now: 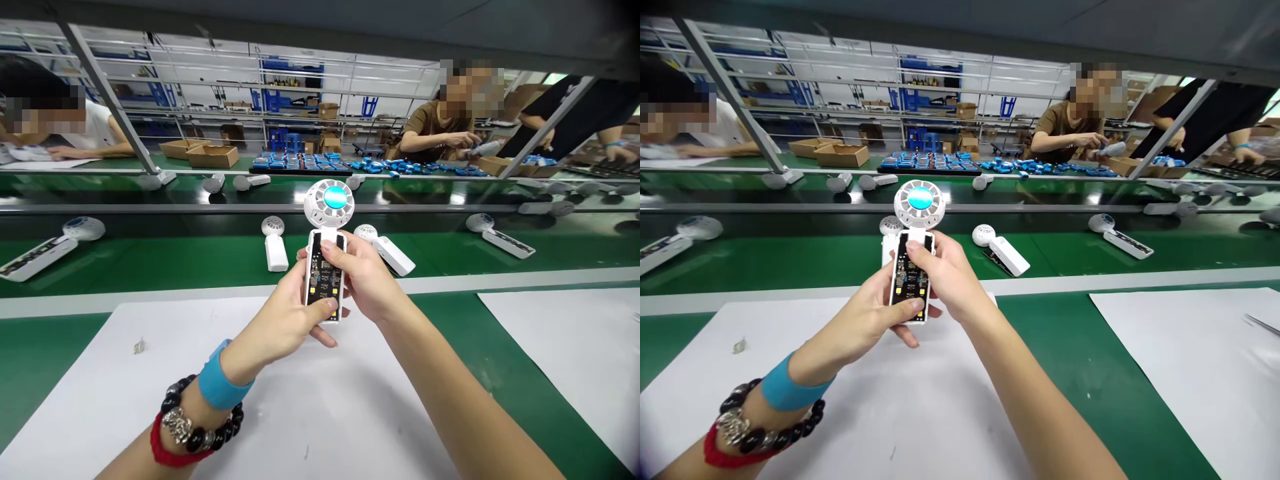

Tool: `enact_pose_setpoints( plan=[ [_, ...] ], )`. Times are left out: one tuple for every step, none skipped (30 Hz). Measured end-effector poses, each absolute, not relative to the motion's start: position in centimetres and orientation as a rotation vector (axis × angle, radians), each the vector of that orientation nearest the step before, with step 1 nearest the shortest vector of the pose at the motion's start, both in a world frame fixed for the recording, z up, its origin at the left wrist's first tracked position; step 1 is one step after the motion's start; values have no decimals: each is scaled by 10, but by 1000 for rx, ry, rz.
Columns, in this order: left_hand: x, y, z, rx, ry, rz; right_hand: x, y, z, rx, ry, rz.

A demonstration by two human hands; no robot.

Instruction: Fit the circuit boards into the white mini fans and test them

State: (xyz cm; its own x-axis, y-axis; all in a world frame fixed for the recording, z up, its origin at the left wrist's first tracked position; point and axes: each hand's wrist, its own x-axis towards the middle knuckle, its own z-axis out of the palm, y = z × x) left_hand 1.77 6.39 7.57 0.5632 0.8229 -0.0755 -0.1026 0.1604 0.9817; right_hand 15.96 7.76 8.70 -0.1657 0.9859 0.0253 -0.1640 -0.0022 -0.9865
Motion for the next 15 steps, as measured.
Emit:
enact_pose_setpoints(
  plan=[
    [18,64,75,1247,731,755,159,78,87,-991,-1209,1396],
    [18,64,75,1251,731,753,159,78,88,-993,-1207,1396],
    [18,65,74,1251,727,745,159,78,87,-997,-1208,1395],
    [17,65,74,1246,720,737,159,79,87,-1004,-1210,1391],
    [17,65,74,1237,711,732,159,80,86,-1017,-1209,1387],
    [17,65,73,1225,701,732,159,81,85,-1028,-1200,1388],
    [18,65,72,1214,693,735,160,83,84,-1037,-1181,1397],
    [18,66,71,1207,693,740,160,84,82,-1044,-1154,1415],
    [18,66,69,1207,701,739,161,86,80,-1048,-1124,1432],
    [18,68,67,1212,719,729,162,89,77,-1041,-1096,1443],
    [18,69,64,1222,748,706,163,91,74,-1024,-1068,1445],
    [18,71,61,1230,785,677,164,94,70,-1004,-1043,1444],
    [18,74,57,1231,822,646,165,97,66,-989,-1022,1443],
    [17,76,52,1220,852,624,166,100,61,-982,-1013,1444],
    [17,78,48,1191,872,612,167,104,57,-995,-1028,1442]
  ],
)
